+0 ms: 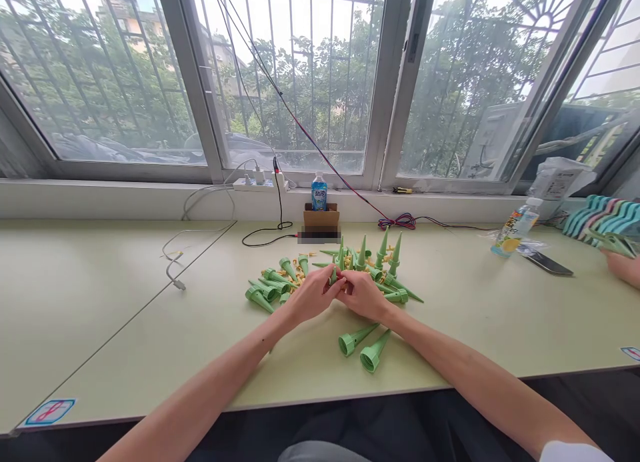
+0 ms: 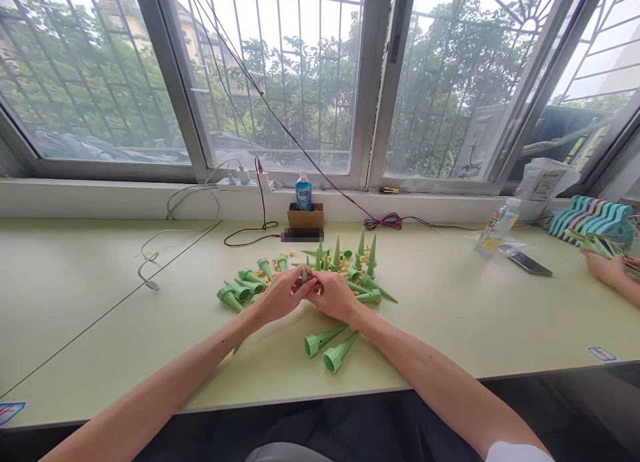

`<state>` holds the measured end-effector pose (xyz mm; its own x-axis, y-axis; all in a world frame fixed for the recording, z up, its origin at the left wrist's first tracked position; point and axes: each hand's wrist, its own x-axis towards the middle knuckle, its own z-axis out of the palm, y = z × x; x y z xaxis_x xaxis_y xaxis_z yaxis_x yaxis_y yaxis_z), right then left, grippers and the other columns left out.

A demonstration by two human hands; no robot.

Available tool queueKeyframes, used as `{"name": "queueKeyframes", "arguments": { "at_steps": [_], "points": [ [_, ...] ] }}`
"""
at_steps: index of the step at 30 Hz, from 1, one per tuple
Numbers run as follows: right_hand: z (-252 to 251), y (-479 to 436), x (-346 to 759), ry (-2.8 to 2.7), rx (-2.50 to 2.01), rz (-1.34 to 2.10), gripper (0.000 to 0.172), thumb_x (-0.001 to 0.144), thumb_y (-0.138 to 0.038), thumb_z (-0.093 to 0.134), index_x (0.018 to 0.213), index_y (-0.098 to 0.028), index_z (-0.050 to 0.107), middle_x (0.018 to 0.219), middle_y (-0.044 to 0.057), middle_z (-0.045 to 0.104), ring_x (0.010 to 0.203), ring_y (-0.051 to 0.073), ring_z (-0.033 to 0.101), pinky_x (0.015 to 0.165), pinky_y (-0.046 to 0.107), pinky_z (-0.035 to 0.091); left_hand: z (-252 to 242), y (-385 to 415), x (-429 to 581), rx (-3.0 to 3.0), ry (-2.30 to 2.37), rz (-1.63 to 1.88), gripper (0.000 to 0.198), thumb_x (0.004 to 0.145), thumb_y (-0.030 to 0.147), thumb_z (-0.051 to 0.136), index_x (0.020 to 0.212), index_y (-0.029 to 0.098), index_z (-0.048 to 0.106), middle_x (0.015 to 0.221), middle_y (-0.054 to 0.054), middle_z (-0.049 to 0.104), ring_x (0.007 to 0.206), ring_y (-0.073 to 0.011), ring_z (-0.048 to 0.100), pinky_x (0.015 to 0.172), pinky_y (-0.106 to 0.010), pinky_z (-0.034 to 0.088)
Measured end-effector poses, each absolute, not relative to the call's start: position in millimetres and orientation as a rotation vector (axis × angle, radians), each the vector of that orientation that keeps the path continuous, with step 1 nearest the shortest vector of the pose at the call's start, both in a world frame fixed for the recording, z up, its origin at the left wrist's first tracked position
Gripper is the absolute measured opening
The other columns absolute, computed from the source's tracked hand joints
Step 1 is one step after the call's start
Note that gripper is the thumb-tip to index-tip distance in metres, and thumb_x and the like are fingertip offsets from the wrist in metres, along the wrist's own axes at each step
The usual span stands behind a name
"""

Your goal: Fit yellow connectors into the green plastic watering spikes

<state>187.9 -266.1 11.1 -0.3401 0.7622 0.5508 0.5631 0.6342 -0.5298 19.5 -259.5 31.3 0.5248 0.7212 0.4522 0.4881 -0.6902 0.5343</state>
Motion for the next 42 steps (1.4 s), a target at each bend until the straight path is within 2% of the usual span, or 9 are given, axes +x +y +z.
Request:
{"name": "queueKeyframes", "arguments": {
  "at_steps": [9, 15, 24, 33, 42],
  "points": [
    [10, -267, 189, -2.047, -1.080, 0.328, 0.011, 0.078, -0.020, 0.053, 0.069, -0.020, 0.047, 0.056, -0.006, 0.043, 0.052, 0.010, 0.034, 0.054, 0.021, 0.030, 31, -260, 20, 2.514, 1.050, 0.971, 0.021, 0.095, 0.037, 0.045, 0.085, 0.020, 0.051, 0.072, 0.001, 0.057, 0.057, -0.0116, 0.050, 0.057, -0.025, 0.038],
    [8, -266, 190, -2.000, -1.225, 0.271, 0.017, 0.083, -0.025, 0.052, 0.068, -0.020, 0.046, 0.056, -0.004, 0.048, 0.051, 0.010, 0.036, 0.053, 0.022, 0.030, 31, -258, 19, 2.525, 1.065, 0.970, 0.019, 0.095, 0.036, 0.044, 0.095, 0.021, 0.055, 0.093, -0.001, 0.064, 0.058, -0.0104, 0.052, 0.060, -0.026, 0.041],
    [13, -266, 191, -2.061, -1.475, 0.163, 0.018, 0.087, -0.028, 0.055, 0.072, -0.020, 0.048, 0.057, -0.002, 0.053, 0.050, 0.012, 0.043, 0.051, 0.023, 0.026, 29, -254, 18, 2.524, 1.166, 1.045, 0.025, 0.094, 0.038, 0.046, 0.081, 0.019, 0.058, 0.085, -0.002, 0.064, 0.055, -0.0104, 0.050, 0.062, -0.027, 0.041],
    [11, -264, 192, -2.042, -1.505, 0.134, 0.018, 0.088, -0.030, 0.057, 0.075, -0.020, 0.050, 0.058, -0.001, 0.056, 0.052, 0.013, 0.047, 0.052, 0.023, 0.027, 25, -250, 15, 2.516, 1.286, 1.127, 0.020, 0.091, 0.030, 0.047, 0.076, 0.019, 0.057, 0.073, 0.000, 0.062, 0.055, -0.0117, 0.048, 0.060, -0.026, 0.039],
    [13, -265, 192, -1.999, -1.523, 0.171, 0.017, 0.088, -0.033, 0.058, 0.079, -0.020, 0.053, 0.059, -0.001, 0.056, 0.052, 0.013, 0.047, 0.052, 0.023, 0.028, 27, -250, 15, 2.495, 1.410, 1.087, 0.020, 0.088, 0.029, 0.048, 0.072, 0.020, 0.054, 0.070, -0.001, 0.063, 0.056, -0.0139, 0.051, 0.058, -0.027, 0.038]
  ]
}}
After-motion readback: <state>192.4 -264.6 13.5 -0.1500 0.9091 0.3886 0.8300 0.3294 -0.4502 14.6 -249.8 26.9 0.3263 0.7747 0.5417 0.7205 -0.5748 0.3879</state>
